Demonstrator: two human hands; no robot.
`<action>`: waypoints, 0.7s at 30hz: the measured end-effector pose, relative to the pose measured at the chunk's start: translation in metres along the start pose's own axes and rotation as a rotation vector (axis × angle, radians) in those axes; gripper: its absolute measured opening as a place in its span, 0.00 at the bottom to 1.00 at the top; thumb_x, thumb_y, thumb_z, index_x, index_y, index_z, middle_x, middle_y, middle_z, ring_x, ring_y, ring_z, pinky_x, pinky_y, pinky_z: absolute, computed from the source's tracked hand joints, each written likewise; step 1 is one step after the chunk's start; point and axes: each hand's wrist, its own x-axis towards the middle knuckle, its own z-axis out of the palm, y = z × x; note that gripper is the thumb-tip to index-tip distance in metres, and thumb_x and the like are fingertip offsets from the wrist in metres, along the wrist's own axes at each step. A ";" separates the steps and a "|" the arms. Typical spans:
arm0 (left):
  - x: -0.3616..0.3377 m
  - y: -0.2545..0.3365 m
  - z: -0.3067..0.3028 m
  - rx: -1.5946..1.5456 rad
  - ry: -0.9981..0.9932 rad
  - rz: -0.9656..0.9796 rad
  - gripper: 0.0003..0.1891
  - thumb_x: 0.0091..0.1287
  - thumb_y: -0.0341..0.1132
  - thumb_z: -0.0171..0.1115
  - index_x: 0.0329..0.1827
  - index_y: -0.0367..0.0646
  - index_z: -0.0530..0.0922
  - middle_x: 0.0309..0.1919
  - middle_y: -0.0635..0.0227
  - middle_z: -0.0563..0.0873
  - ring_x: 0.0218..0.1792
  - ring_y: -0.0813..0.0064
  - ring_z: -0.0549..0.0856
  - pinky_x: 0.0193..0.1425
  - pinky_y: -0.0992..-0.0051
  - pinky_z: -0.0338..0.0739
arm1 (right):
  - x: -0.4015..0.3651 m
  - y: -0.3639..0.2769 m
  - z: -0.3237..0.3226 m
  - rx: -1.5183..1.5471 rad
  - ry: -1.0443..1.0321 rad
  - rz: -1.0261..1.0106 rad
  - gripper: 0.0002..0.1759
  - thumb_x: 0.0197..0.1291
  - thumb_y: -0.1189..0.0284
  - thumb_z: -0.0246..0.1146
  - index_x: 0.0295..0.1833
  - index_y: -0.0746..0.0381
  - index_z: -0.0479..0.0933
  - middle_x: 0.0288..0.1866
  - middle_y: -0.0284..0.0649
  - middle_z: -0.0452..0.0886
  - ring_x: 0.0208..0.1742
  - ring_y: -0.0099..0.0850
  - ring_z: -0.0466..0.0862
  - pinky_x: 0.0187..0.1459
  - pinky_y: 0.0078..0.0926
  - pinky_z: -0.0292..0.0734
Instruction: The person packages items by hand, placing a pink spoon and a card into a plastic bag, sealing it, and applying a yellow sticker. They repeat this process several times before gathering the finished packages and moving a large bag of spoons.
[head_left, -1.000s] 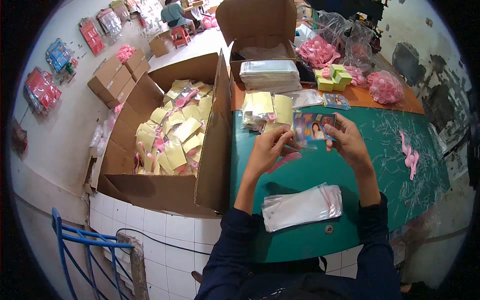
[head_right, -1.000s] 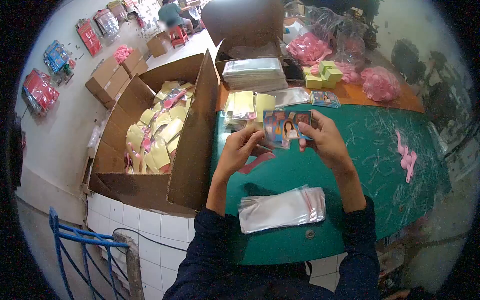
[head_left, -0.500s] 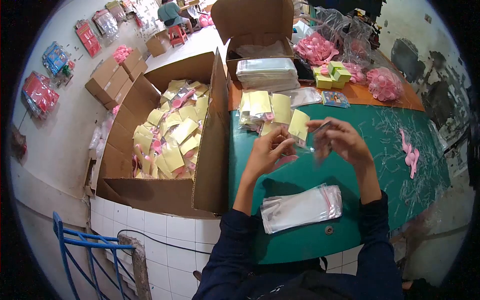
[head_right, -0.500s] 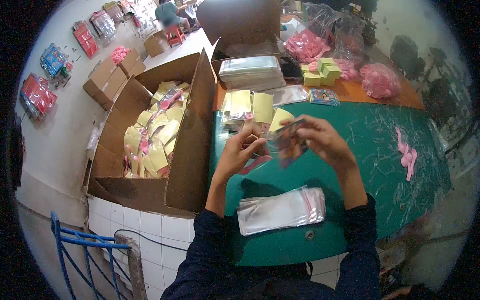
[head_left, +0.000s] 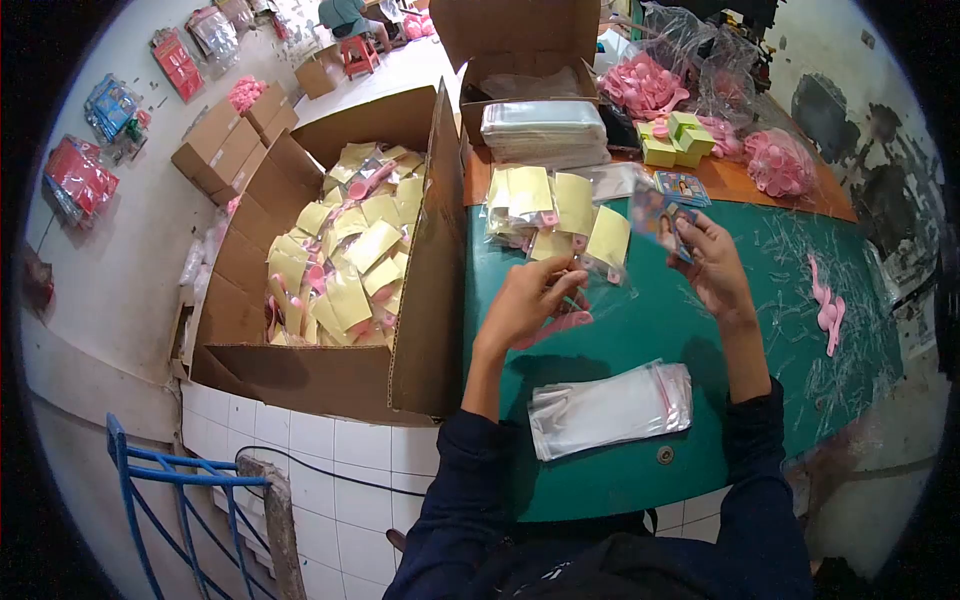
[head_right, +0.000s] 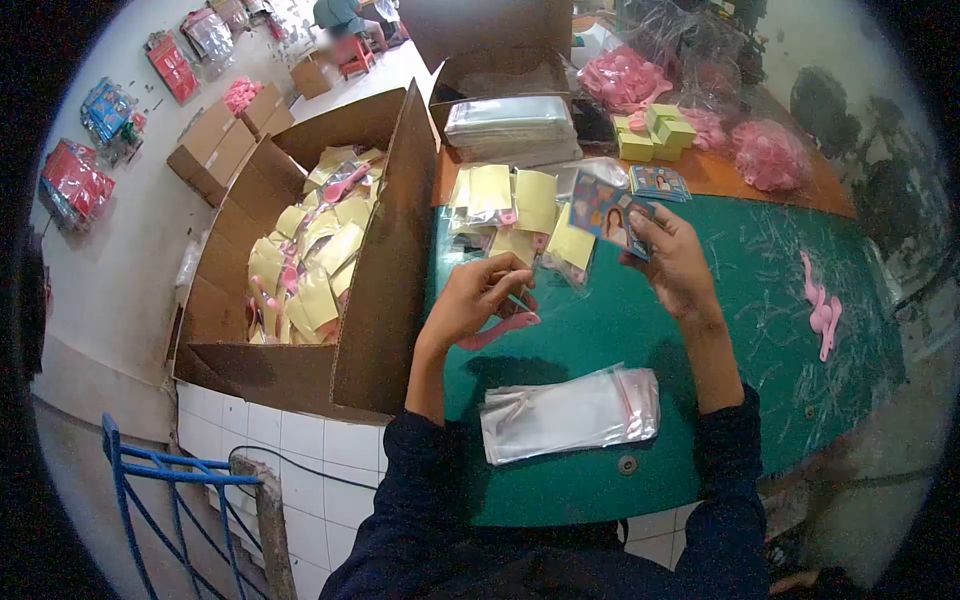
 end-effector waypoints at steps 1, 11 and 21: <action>-0.002 0.005 -0.002 -0.031 -0.005 -0.024 0.10 0.70 0.34 0.52 0.37 0.35 0.76 0.28 0.63 0.85 0.30 0.76 0.86 0.30 0.78 0.79 | 0.002 0.001 -0.003 -0.149 0.025 -0.040 0.10 0.63 0.69 0.58 0.47 0.61 0.73 0.35 0.30 0.79 0.34 0.18 0.78 0.32 0.19 0.75; 0.001 -0.001 -0.005 0.186 0.023 0.120 0.12 0.71 0.36 0.49 0.43 0.35 0.77 0.30 0.63 0.84 0.33 0.76 0.86 0.32 0.79 0.80 | -0.013 -0.007 0.015 -0.633 -0.178 -0.232 0.06 0.60 0.74 0.59 0.41 0.63 0.74 0.31 0.34 0.80 0.32 0.17 0.77 0.24 0.17 0.72; 0.002 -0.003 0.000 -0.088 -0.061 -0.017 0.14 0.71 0.36 0.50 0.45 0.30 0.77 0.36 0.59 0.86 0.35 0.72 0.86 0.36 0.77 0.81 | -0.022 -0.024 0.018 -0.808 -0.204 -0.241 0.04 0.57 0.77 0.59 0.39 0.65 0.77 0.31 0.35 0.80 0.26 0.18 0.76 0.21 0.17 0.71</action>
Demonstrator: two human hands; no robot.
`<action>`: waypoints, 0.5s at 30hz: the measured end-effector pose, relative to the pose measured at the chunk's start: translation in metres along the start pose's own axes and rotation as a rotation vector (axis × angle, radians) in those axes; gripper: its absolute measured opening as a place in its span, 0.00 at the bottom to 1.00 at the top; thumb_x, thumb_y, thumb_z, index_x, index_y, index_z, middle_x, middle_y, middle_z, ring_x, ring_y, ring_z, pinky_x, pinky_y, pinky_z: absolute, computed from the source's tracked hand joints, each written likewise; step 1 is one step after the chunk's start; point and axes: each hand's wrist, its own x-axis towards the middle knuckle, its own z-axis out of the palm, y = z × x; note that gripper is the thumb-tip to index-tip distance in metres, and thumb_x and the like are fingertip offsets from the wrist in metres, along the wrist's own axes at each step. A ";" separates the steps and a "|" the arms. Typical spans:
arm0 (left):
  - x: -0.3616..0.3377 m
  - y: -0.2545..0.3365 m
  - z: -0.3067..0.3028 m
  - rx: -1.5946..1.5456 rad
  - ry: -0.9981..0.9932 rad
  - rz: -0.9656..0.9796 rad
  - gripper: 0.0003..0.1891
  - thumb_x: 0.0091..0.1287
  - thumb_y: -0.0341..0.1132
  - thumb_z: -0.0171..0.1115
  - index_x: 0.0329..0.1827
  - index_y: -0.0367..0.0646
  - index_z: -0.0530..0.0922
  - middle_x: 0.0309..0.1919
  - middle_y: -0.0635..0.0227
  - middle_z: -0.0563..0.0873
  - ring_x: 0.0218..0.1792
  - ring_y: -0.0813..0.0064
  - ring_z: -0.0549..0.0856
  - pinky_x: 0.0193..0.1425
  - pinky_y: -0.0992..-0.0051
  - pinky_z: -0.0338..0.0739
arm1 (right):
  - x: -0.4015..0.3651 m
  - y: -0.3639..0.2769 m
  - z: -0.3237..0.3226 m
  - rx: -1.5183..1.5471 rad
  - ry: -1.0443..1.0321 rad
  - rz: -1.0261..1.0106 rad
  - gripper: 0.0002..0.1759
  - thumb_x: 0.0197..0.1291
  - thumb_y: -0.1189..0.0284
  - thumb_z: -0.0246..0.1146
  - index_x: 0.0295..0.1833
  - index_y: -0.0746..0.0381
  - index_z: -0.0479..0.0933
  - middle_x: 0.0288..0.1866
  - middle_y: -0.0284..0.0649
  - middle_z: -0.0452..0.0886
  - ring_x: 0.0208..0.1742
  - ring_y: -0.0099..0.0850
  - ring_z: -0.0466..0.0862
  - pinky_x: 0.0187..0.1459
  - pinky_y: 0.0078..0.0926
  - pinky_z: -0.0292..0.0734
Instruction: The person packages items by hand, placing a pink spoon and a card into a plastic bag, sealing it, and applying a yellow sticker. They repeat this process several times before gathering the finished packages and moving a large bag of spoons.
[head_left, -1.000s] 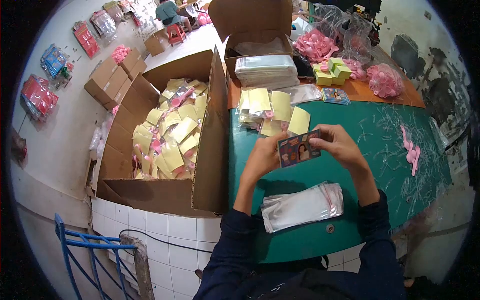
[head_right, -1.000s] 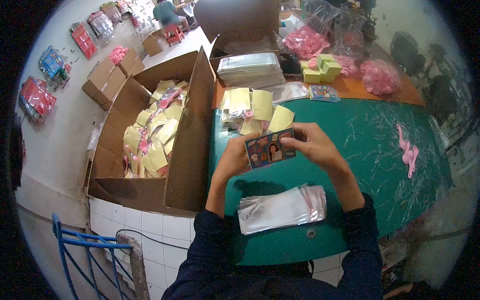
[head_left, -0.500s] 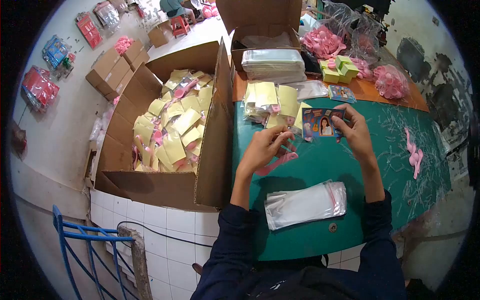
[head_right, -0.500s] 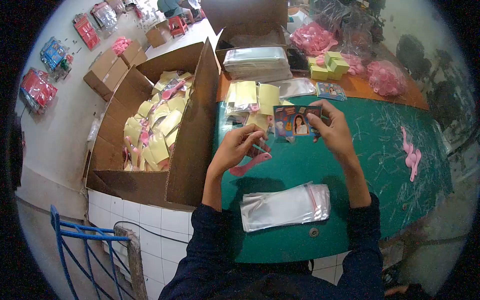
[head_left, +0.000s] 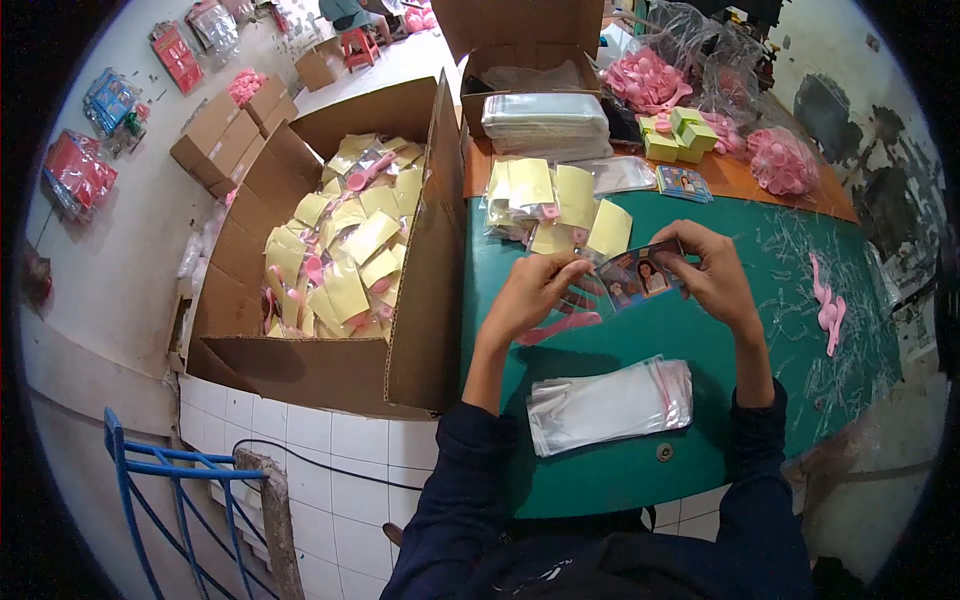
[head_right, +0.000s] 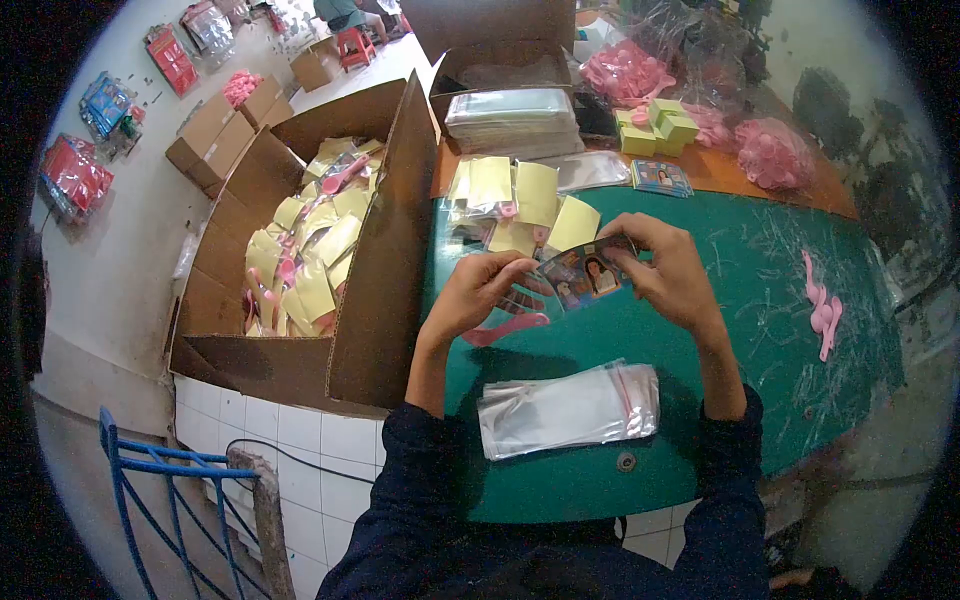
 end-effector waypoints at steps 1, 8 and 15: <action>0.001 -0.002 0.000 0.024 -0.013 0.007 0.14 0.71 0.35 0.50 0.45 0.31 0.77 0.36 0.59 0.86 0.35 0.72 0.86 0.37 0.77 0.82 | 0.001 0.002 0.002 0.030 0.011 0.002 0.04 0.57 0.78 0.59 0.39 0.65 0.77 0.31 0.35 0.80 0.25 0.18 0.76 0.20 0.17 0.70; 0.001 -0.006 -0.006 -0.055 -0.036 0.046 0.12 0.68 0.33 0.55 0.47 0.32 0.78 0.39 0.60 0.85 0.40 0.72 0.86 0.42 0.76 0.81 | 0.001 0.008 -0.002 0.090 0.032 -0.004 0.04 0.57 0.79 0.59 0.39 0.65 0.77 0.30 0.34 0.78 0.22 0.18 0.73 0.18 0.15 0.68; 0.002 -0.011 -0.003 -0.140 -0.055 -0.014 0.11 0.65 0.30 0.59 0.45 0.30 0.78 0.36 0.61 0.86 0.39 0.75 0.85 0.42 0.77 0.81 | 0.000 0.000 0.002 0.028 0.043 -0.065 0.05 0.56 0.80 0.59 0.39 0.65 0.78 0.32 0.34 0.77 0.27 0.21 0.76 0.22 0.19 0.70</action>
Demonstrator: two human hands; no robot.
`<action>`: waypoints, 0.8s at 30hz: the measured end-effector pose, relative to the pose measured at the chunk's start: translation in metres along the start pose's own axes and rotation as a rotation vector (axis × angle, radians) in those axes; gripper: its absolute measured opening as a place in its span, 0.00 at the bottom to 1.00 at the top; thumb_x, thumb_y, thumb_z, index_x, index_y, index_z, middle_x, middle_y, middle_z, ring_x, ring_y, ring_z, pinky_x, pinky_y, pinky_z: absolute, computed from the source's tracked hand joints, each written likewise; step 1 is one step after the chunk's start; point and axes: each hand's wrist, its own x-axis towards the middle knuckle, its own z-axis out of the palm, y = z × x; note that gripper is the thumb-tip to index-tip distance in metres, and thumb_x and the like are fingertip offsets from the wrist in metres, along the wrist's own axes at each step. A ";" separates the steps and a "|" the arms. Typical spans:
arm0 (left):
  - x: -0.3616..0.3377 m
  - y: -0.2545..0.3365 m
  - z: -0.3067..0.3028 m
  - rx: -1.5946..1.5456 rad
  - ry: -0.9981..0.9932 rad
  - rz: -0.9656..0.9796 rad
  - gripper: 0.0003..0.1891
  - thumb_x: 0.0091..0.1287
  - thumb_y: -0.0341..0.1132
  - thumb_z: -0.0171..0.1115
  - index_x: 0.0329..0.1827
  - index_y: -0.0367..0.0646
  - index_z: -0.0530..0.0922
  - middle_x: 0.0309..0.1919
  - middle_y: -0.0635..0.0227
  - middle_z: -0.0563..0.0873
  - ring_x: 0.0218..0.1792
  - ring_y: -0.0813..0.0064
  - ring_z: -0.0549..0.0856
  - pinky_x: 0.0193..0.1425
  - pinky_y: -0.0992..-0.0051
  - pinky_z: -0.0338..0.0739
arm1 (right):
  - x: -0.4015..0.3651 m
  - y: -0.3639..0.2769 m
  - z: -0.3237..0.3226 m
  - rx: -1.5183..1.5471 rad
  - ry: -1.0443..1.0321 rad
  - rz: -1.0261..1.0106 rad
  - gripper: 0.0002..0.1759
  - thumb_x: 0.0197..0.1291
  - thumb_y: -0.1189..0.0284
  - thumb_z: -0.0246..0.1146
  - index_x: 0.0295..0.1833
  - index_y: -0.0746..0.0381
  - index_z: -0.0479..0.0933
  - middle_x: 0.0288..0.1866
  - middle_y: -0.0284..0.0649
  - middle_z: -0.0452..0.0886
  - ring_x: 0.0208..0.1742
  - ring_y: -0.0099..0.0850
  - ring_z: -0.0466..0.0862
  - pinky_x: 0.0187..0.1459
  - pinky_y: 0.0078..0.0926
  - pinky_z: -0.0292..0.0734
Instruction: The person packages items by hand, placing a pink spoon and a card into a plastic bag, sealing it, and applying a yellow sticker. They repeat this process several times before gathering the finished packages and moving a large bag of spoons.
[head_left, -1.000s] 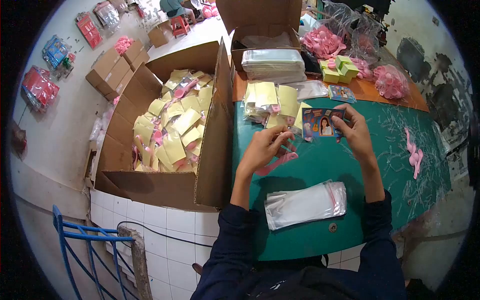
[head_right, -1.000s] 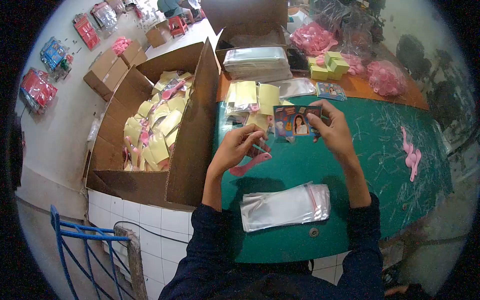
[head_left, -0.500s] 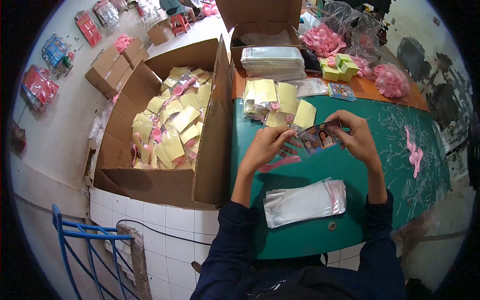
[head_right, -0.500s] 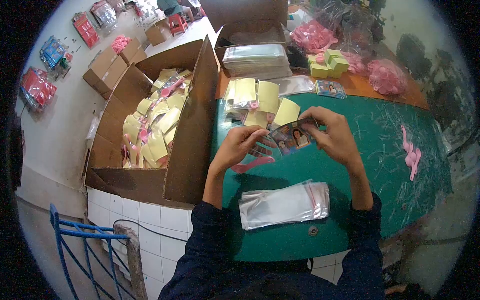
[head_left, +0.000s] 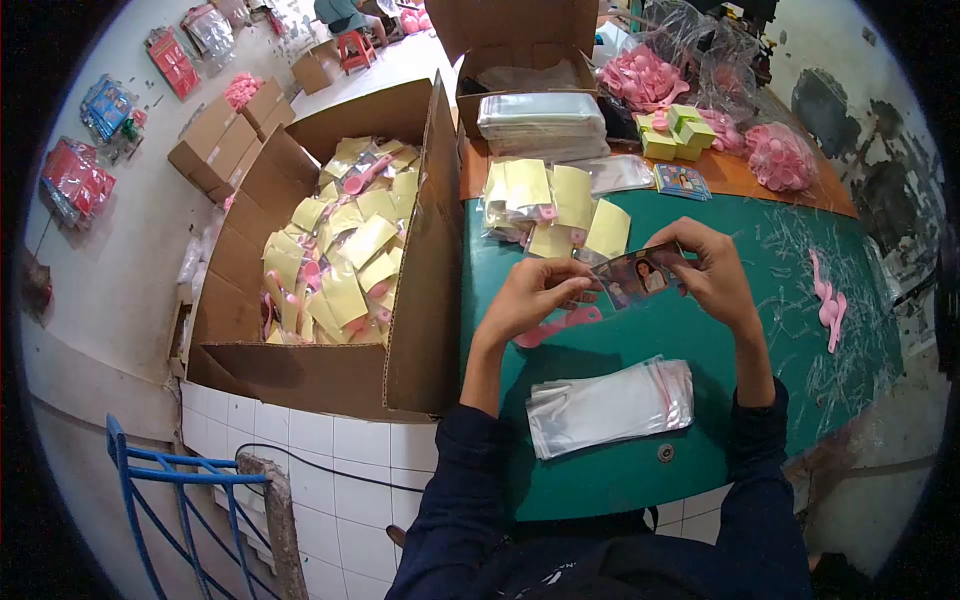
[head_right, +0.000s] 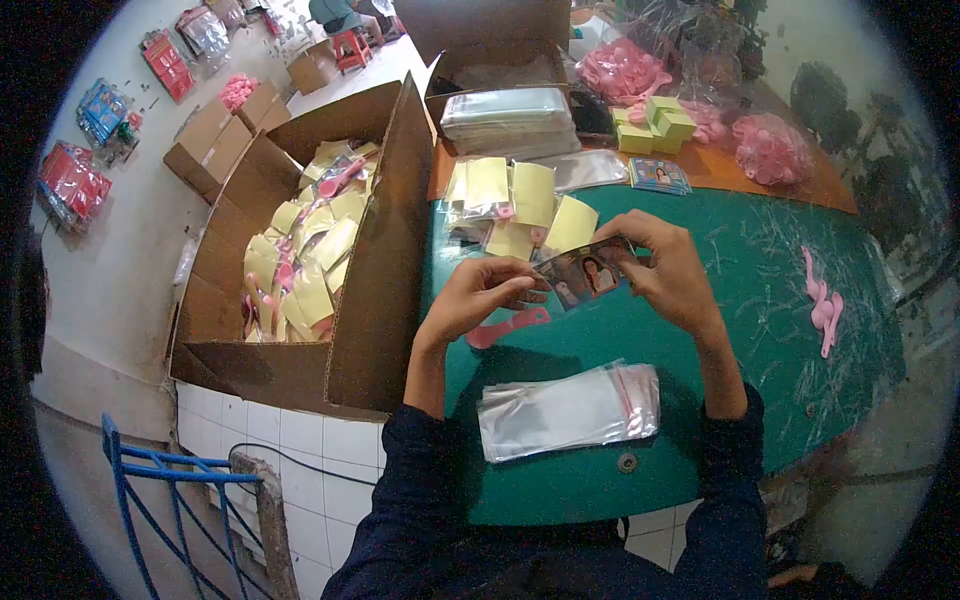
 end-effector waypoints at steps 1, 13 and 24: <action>0.000 -0.002 0.000 -0.014 -0.015 0.004 0.11 0.64 0.30 0.59 0.45 0.30 0.78 0.36 0.62 0.85 0.38 0.76 0.85 0.42 0.77 0.81 | 0.000 -0.002 0.002 0.017 -0.003 0.009 0.05 0.56 0.80 0.60 0.39 0.64 0.78 0.32 0.34 0.77 0.28 0.21 0.76 0.23 0.19 0.71; 0.000 0.008 0.010 0.028 -0.126 0.044 0.19 0.63 0.31 0.61 0.57 0.39 0.72 0.35 0.65 0.85 0.34 0.81 0.82 0.39 0.79 0.77 | -0.002 0.005 0.022 -0.101 -0.186 -0.075 0.10 0.48 0.78 0.67 0.38 0.63 0.77 0.30 0.41 0.76 0.30 0.29 0.79 0.31 0.26 0.72; 0.000 0.005 0.017 0.430 0.014 0.079 0.32 0.59 0.39 0.66 0.64 0.45 0.61 0.33 0.54 0.86 0.34 0.72 0.86 0.33 0.74 0.77 | 0.002 0.035 0.025 0.310 -0.414 0.098 0.15 0.46 0.71 0.69 0.39 0.66 0.78 0.29 0.33 0.79 0.29 0.20 0.76 0.33 0.20 0.70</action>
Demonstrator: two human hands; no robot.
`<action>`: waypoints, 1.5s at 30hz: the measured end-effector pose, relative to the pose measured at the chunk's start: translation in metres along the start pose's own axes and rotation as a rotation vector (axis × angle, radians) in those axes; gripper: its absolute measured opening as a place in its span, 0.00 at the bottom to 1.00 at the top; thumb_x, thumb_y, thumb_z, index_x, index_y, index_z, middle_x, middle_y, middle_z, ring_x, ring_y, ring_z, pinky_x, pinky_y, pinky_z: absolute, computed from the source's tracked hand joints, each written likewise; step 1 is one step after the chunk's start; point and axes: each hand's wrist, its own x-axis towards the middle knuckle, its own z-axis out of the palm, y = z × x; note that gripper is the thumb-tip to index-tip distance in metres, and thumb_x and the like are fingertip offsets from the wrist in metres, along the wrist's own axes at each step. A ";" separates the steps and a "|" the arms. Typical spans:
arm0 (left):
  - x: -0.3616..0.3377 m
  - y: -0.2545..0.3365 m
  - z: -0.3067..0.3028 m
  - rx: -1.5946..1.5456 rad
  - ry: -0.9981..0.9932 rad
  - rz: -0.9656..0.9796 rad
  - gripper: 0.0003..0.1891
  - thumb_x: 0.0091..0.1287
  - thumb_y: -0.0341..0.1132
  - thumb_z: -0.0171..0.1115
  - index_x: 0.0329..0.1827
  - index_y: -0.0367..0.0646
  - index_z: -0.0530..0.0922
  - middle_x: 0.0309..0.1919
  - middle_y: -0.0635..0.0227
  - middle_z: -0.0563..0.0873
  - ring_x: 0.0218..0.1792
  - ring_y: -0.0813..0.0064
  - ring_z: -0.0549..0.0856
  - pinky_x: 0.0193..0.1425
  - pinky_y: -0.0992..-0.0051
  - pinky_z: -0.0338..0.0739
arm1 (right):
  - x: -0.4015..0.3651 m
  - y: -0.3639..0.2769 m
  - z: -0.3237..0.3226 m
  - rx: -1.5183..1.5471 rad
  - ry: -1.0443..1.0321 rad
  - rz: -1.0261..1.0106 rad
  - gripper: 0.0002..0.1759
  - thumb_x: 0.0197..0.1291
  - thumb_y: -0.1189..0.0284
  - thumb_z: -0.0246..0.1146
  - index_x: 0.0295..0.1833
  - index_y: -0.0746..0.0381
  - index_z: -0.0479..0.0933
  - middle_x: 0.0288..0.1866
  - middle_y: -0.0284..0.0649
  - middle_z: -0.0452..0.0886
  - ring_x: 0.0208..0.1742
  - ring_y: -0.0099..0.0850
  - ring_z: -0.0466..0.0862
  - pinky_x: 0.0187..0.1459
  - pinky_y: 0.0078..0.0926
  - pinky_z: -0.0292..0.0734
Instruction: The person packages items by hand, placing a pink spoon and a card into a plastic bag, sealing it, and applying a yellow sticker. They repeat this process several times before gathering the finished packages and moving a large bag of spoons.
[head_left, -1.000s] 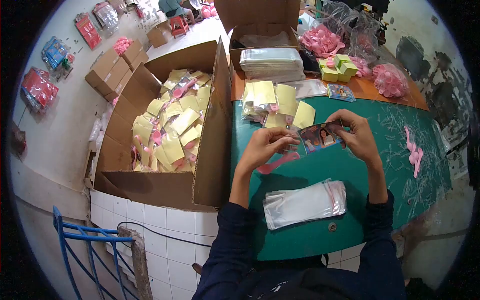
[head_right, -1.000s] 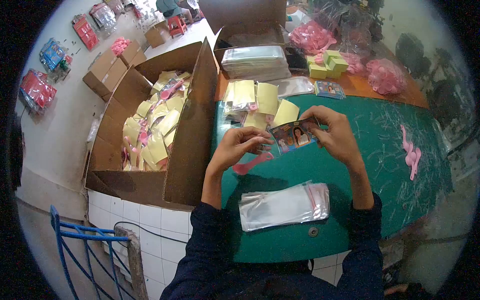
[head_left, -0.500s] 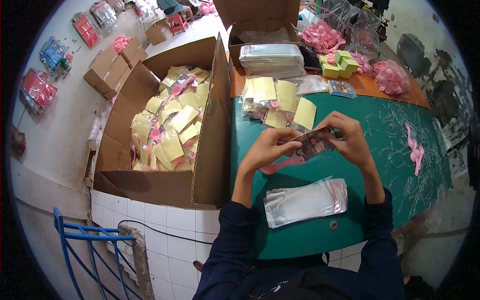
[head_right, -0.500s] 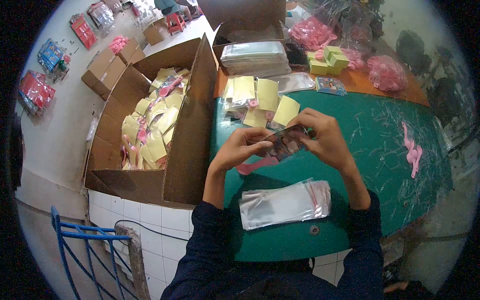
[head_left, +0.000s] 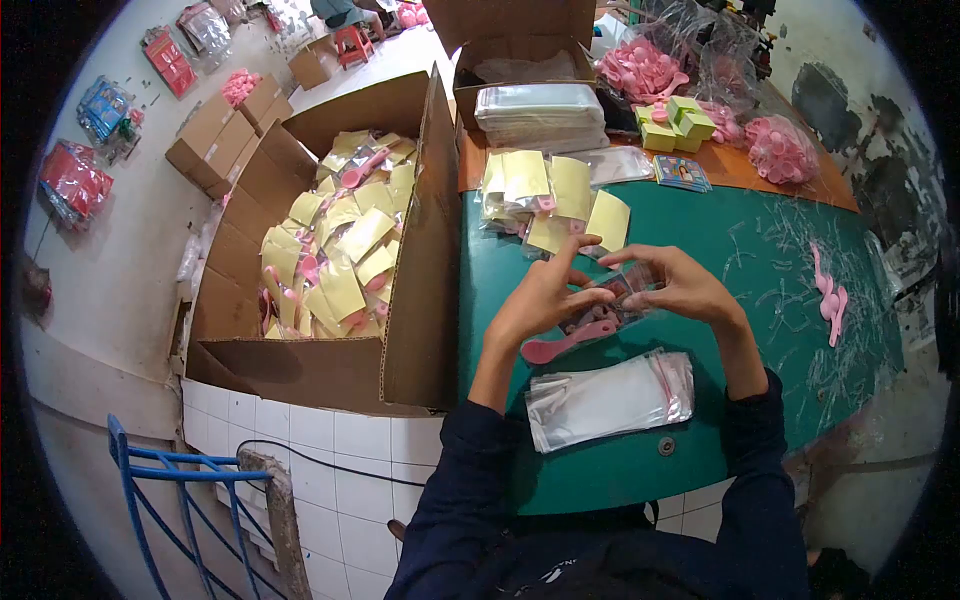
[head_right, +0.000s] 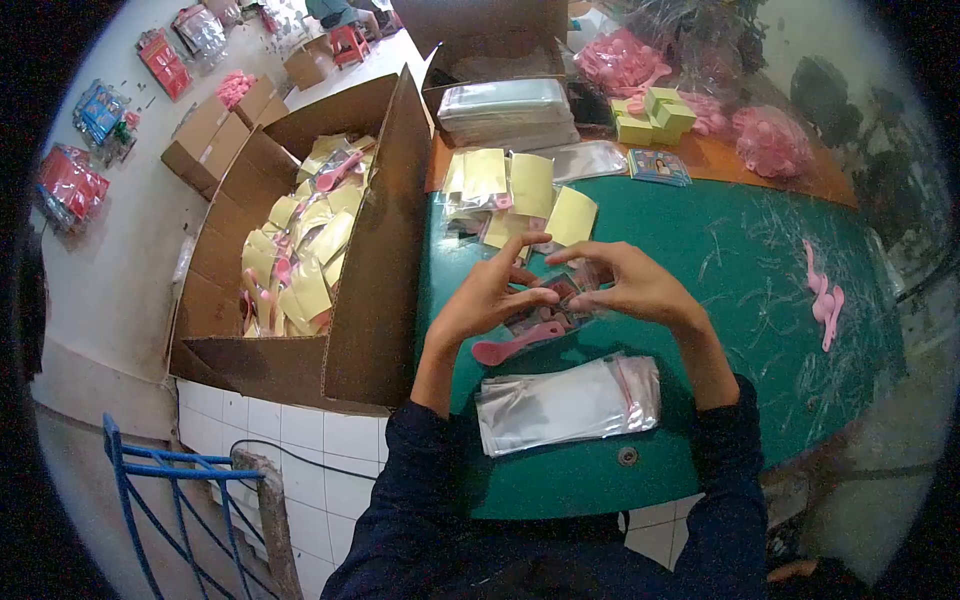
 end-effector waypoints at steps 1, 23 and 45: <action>0.000 0.003 0.001 0.004 -0.008 -0.002 0.32 0.59 0.39 0.66 0.64 0.45 0.61 0.33 0.55 0.86 0.34 0.72 0.85 0.33 0.75 0.77 | 0.002 0.007 -0.002 0.010 -0.049 0.004 0.14 0.46 0.72 0.70 0.39 0.66 0.78 0.29 0.31 0.79 0.29 0.20 0.76 0.32 0.19 0.70; -0.011 -0.013 -0.030 -0.178 -0.237 -0.123 0.23 0.60 0.41 0.65 0.56 0.42 0.72 0.31 0.64 0.84 0.35 0.81 0.82 0.36 0.76 0.79 | 0.000 0.002 -0.013 0.155 0.010 0.105 0.06 0.46 0.78 0.69 0.30 0.65 0.78 0.27 0.32 0.79 0.31 0.18 0.78 0.31 0.18 0.73; -0.109 0.010 0.037 -0.251 0.243 -0.412 0.21 0.72 0.30 0.43 0.65 0.40 0.53 0.33 0.56 0.84 0.33 0.73 0.85 0.33 0.75 0.82 | -0.044 0.013 0.084 -0.614 0.087 -0.286 0.15 0.47 0.73 0.66 0.42 0.62 0.74 0.43 0.43 0.72 0.47 0.41 0.73 0.48 0.36 0.70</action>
